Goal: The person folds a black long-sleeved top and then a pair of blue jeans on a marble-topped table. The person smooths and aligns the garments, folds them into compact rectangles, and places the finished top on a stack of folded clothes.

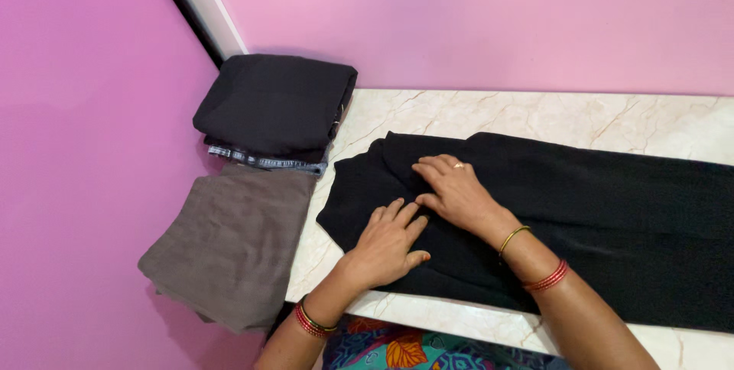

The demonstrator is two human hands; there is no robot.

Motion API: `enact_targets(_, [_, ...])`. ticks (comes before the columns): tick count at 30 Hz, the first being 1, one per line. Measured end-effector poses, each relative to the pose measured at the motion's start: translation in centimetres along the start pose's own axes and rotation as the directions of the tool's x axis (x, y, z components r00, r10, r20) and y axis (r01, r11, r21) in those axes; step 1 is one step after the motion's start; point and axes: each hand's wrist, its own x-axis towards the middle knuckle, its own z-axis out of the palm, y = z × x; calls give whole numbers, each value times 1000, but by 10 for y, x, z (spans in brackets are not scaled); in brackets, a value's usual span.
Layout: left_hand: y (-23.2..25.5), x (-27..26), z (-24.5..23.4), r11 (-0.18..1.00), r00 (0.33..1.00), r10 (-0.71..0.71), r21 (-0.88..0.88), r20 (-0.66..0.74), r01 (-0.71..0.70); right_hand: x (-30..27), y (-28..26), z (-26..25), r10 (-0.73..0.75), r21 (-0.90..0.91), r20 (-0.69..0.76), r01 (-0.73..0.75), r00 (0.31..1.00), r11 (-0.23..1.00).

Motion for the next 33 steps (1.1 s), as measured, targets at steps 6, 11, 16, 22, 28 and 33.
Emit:
enact_targets(6, [-12,-1,21,999,985,-18,36,172,12,-8,2,34,5,-159,15,-3,1000,987])
enact_targets(11, [-22,10,11,992,957,-123,55,264,113,-4,4,32,99,-163,78,-86,992,983])
enact_targets(16, [-29,18,14,989,975,-129,94,181,113,-4,2,20,51,-9,-106,-53,993,999])
enact_targets(22, [-38,15,27,980,964,-159,150,211,128,-3,-6,18,91,0,55,-91,994,996])
enact_targets(28, [-38,14,30,988,992,-95,132,84,84,-8,1,20,13,75,-111,-5,994,997])
enact_targets(33, [-38,15,27,982,975,-148,145,166,124,-5,4,27,64,63,80,-69,995,996])
